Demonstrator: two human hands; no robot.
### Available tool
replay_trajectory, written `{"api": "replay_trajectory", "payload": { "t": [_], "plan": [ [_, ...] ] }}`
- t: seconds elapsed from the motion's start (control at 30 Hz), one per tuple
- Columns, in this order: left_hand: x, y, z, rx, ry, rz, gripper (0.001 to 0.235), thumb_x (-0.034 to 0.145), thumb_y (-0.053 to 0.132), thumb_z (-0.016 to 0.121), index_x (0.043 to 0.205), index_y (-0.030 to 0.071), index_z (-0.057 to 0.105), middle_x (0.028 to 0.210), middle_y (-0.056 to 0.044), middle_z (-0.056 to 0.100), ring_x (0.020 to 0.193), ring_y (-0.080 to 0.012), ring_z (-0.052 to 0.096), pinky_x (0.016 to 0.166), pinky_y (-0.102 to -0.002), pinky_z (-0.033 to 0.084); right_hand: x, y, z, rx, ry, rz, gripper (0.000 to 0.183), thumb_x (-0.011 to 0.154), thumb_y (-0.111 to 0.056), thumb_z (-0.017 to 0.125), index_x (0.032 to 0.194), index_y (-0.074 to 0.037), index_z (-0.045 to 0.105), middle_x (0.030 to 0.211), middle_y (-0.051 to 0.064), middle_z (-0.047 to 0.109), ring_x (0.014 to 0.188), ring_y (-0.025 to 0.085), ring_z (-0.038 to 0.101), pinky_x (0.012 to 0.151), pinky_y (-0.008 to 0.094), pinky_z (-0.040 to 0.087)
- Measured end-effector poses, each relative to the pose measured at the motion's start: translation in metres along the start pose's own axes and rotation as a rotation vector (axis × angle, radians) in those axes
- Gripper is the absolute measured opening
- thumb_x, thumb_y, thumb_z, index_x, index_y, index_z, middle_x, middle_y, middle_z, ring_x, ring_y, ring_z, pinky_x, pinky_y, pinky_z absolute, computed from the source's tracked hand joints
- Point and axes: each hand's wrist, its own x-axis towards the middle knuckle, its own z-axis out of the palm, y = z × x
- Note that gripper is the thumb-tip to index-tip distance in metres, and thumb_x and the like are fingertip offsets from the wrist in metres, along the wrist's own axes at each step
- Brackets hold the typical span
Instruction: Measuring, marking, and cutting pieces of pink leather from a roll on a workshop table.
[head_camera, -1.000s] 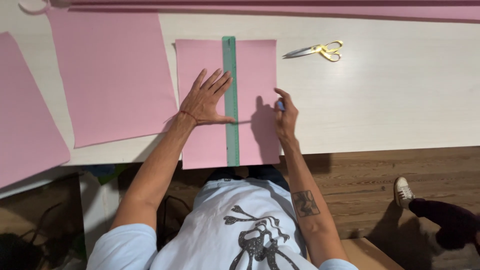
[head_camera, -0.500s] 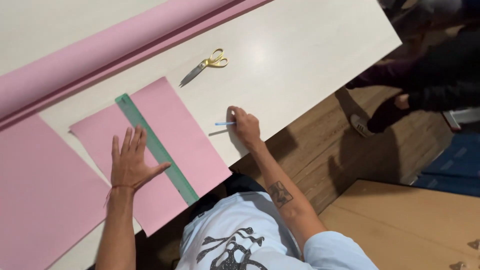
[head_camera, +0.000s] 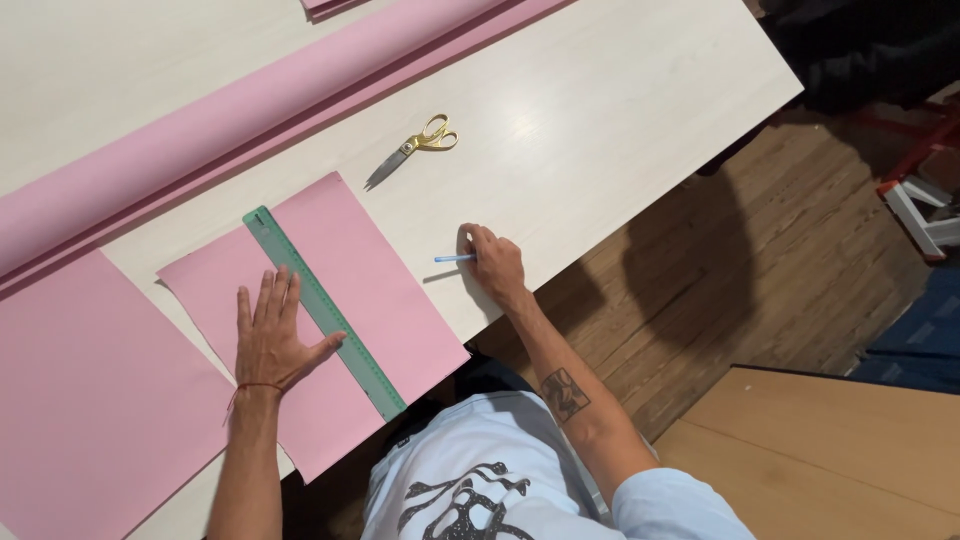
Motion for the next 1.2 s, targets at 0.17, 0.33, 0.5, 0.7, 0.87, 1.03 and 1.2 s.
{"api": "replay_trajectory", "payload": {
  "t": [0.17, 0.33, 0.5, 0.7, 0.87, 1.03, 1.2],
  "plan": [
    [-0.001, 0.001, -0.001, 0.001, -0.007, -0.007, 0.119, 0.078, 0.093, 0.039, 0.157, 0.004, 0.033, 0.167, -0.013, 0.027, 0.157, -0.0242, 0.018, 0.130, -0.049, 0.002, -0.001, 0.000, 0.001, 0.000, -0.022, 0.017, 0.030, 0.094, -0.014, 0.073, 0.119, -0.005, 0.061, 0.087, 0.005, 0.070, 0.053, 0.014, 0.055, 0.048, 0.031, 0.046],
    [-0.001, 0.003, -0.004, 0.027, -0.015, -0.011, 0.116, 0.079, 0.091, 0.040, 0.156, 0.005, 0.035, 0.166, -0.012, 0.028, 0.156, -0.0224, 0.019, 0.130, -0.048, 0.002, -0.001, -0.002, 0.000, -0.026, -0.018, 0.020, 0.031, 0.092, -0.015, 0.074, 0.119, -0.007, 0.061, 0.087, 0.005, 0.069, 0.054, 0.014, 0.057, 0.048, 0.032, 0.047],
    [-0.001, 0.002, -0.003, 0.018, 0.038, 0.008, 0.116, 0.080, 0.090, 0.039, 0.157, 0.005, 0.032, 0.165, -0.013, 0.028, 0.156, -0.0238, 0.018, 0.129, -0.049, 0.002, -0.001, -0.002, -0.001, -0.009, 0.000, 0.013, 0.031, 0.091, -0.014, 0.075, 0.118, -0.008, 0.061, 0.086, 0.005, 0.069, 0.056, 0.015, 0.057, 0.050, 0.033, 0.047],
    [-0.003, 0.003, -0.007, -0.052, 0.087, 0.006, 0.111, 0.081, 0.090, 0.038, 0.158, 0.011, 0.032, 0.166, -0.012, 0.029, 0.155, -0.0240, 0.019, 0.129, -0.048, 0.003, -0.002, -0.001, 0.001, -0.006, 0.038, -0.018, 0.032, 0.092, -0.013, 0.073, 0.120, -0.005, 0.060, 0.088, 0.006, 0.069, 0.055, 0.015, 0.056, 0.049, 0.032, 0.047],
    [-0.009, -0.006, 0.002, -0.004, 0.108, 0.002, 0.107, 0.080, 0.089, 0.038, 0.156, 0.015, 0.036, 0.162, -0.011, 0.033, 0.152, -0.0241, 0.024, 0.129, -0.047, 0.006, -0.007, -0.006, -0.002, 0.001, -0.011, 0.018, 0.029, 0.093, -0.013, 0.073, 0.118, -0.007, 0.061, 0.087, 0.006, 0.070, 0.055, 0.017, 0.057, 0.048, 0.033, 0.047],
    [-0.006, -0.011, 0.010, 0.106, 0.060, -0.043, 0.103, 0.076, 0.090, 0.040, 0.151, 0.020, 0.040, 0.157, -0.007, 0.038, 0.148, -0.0207, 0.029, 0.128, -0.046, 0.008, 0.001, -0.004, 0.001, -0.042, 0.088, -0.039, 0.028, 0.088, -0.012, 0.075, 0.114, -0.010, 0.064, 0.091, 0.009, 0.071, 0.059, 0.026, 0.061, 0.053, 0.040, 0.050],
    [-0.004, -0.008, 0.005, 0.137, 0.013, -0.069, 0.101, 0.076, 0.091, 0.039, 0.148, 0.021, 0.042, 0.156, -0.005, 0.039, 0.148, -0.0190, 0.028, 0.127, -0.045, 0.010, 0.005, -0.003, 0.002, 0.009, -0.003, 0.093, 0.028, 0.088, -0.013, 0.073, 0.115, -0.011, 0.063, 0.090, 0.009, 0.072, 0.060, 0.026, 0.065, 0.057, 0.041, 0.053]
  ]
}}
